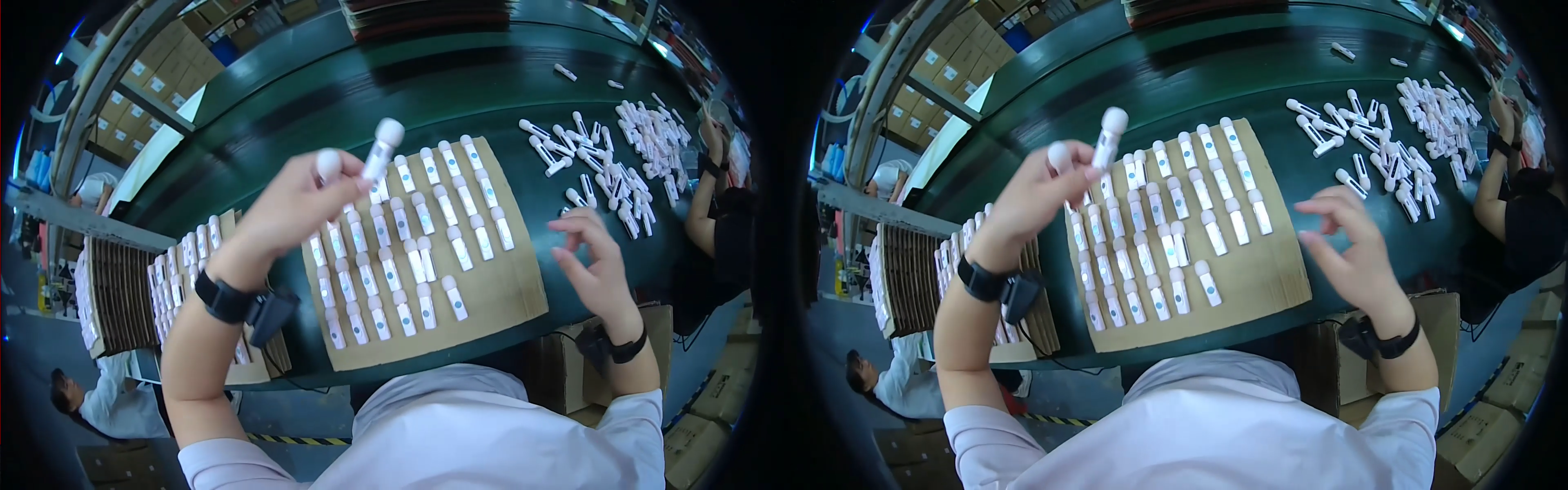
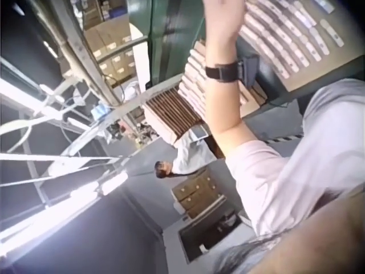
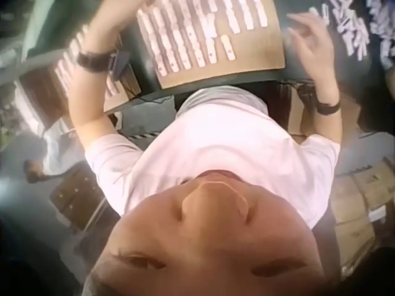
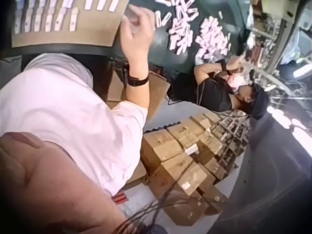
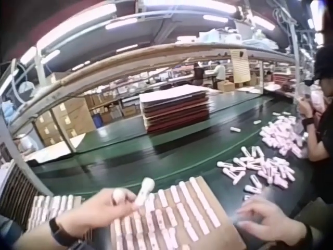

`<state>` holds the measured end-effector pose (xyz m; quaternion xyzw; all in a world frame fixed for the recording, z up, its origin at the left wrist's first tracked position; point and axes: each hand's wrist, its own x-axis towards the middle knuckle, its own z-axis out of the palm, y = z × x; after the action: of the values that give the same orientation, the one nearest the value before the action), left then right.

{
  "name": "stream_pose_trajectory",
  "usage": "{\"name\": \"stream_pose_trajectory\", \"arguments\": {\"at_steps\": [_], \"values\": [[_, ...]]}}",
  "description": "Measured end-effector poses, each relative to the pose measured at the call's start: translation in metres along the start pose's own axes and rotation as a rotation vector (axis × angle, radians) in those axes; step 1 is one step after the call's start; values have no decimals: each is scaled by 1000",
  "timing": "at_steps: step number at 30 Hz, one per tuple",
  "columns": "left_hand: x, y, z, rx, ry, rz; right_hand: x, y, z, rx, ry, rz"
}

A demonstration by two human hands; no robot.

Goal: The person picks up a white electronic device from a pile, turns it over, and places it onto a cardboard sheet. They then pick up two devices, align them end-to-end, and place them back onto the cardboard.

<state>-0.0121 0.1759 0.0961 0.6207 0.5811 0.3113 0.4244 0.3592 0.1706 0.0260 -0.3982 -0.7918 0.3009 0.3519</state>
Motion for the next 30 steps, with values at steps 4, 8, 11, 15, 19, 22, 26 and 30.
{"name": "stream_pose_trajectory", "arguments": {"at_steps": [4,8,11,15,19,22,26,30], "values": [[-43,21,45,-174,-171,-13,5,-32,34,416,-125,-70],[-71,23,77,-307,-255,-48,7,-58,71,1004,-196,26],[-89,20,98,-328,-205,-29,3,-60,81,1207,-221,-3],[-123,0,114,-340,-36,26,-14,-59,69,1271,-283,160],[-152,-23,133,-364,177,18,-29,-39,61,1148,-141,171],[-156,-32,145,-239,366,95,-32,-28,60,730,-172,23],[-157,-32,145,-68,341,251,-27,-34,77,543,-280,-83],[-147,-30,147,-77,359,243,-22,-43,102,526,-335,-227]]}}
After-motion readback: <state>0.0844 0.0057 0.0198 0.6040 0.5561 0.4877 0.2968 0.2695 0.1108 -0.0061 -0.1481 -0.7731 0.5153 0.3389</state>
